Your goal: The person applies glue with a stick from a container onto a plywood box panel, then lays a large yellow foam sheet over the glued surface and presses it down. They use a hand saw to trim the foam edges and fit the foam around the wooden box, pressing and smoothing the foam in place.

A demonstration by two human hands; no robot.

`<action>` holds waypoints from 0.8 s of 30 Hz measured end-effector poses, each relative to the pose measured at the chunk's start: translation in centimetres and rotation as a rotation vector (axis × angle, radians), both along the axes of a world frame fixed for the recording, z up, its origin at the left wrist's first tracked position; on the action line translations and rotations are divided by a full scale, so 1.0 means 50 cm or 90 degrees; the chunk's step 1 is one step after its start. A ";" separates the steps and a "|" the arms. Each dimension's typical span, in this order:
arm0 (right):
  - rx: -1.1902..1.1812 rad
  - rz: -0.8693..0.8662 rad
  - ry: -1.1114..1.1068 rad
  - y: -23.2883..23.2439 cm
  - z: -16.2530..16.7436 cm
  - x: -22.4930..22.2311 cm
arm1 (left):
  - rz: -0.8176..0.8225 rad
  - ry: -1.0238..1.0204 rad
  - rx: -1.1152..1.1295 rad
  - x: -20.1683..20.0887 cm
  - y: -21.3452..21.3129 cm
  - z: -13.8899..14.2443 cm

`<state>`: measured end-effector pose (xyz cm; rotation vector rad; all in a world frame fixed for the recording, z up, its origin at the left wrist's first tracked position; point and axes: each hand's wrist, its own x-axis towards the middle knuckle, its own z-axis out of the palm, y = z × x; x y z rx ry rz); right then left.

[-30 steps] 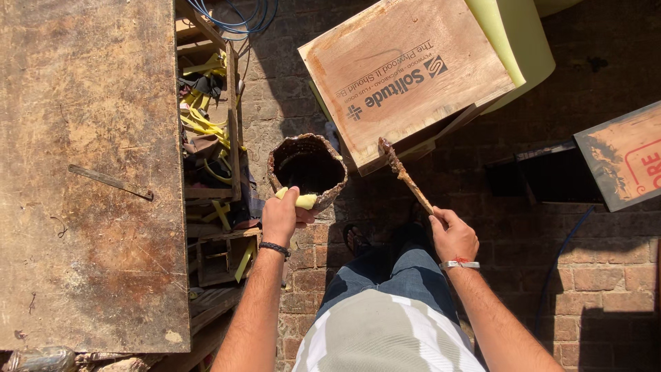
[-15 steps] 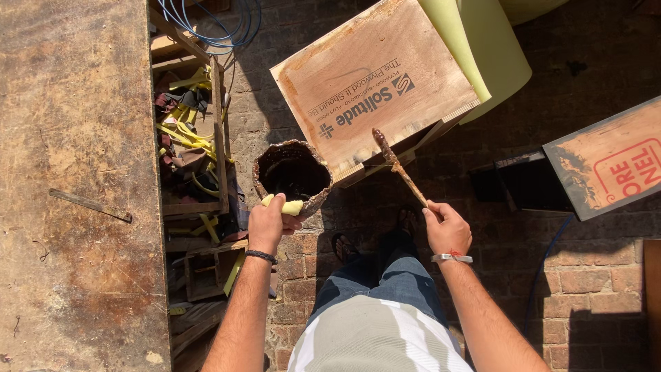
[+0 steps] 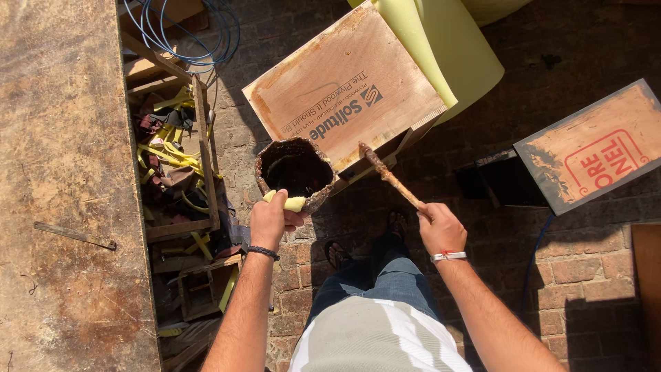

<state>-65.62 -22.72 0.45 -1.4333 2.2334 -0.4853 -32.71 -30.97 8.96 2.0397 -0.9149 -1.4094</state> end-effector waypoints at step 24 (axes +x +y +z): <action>-0.054 -0.067 0.064 -0.152 0.000 -0.285 | 0.020 0.044 0.009 -0.113 -0.050 0.003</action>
